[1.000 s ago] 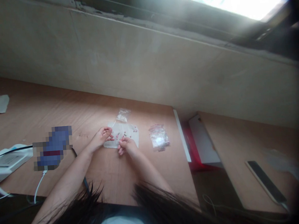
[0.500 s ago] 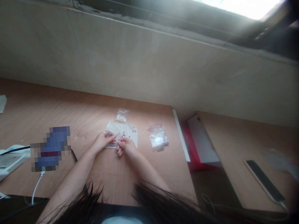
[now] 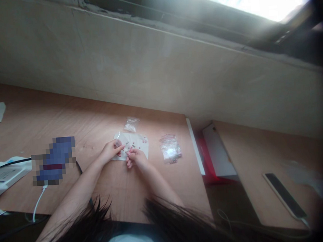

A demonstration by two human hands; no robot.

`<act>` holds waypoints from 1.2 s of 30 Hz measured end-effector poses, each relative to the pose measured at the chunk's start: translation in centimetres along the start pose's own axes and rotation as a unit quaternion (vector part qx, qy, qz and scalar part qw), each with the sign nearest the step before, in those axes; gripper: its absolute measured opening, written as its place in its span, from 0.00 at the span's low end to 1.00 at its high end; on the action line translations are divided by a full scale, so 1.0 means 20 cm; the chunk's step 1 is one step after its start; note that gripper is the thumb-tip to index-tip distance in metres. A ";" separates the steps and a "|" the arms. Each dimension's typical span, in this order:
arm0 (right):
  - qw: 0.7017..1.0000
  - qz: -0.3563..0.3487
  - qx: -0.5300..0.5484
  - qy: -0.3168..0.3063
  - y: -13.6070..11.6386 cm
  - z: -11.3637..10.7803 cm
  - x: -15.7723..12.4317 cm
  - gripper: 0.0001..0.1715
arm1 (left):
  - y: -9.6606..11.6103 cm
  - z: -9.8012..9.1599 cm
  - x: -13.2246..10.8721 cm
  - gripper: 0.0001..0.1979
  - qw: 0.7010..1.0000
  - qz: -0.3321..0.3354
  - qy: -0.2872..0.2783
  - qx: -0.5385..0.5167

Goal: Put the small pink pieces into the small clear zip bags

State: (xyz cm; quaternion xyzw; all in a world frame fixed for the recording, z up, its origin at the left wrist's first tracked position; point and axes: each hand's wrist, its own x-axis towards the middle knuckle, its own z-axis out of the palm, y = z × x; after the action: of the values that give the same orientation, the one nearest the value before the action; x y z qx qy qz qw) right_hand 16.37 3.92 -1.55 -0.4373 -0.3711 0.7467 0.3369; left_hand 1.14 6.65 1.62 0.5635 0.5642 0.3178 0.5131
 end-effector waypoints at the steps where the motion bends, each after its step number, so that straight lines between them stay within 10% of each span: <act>1: 1.000 0.001 -0.001 -0.001 0.00 0.00 0.00 0.13 | 0.00 0.00 0.00 0.13 1.000 0.003 -0.005 -0.011; 36: 0.999 0.002 0.037 0.016 -0.02 0.01 -0.01 0.15 | 0.01 0.02 0.00 0.14 0.998 0.042 0.011 0.038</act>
State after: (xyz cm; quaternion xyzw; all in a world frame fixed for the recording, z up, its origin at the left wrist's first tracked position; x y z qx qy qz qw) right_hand 16.35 3.96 -1.19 -0.4373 -0.3370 0.7535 0.3569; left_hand 1.58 6.52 1.76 0.6025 0.5568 0.3236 0.4715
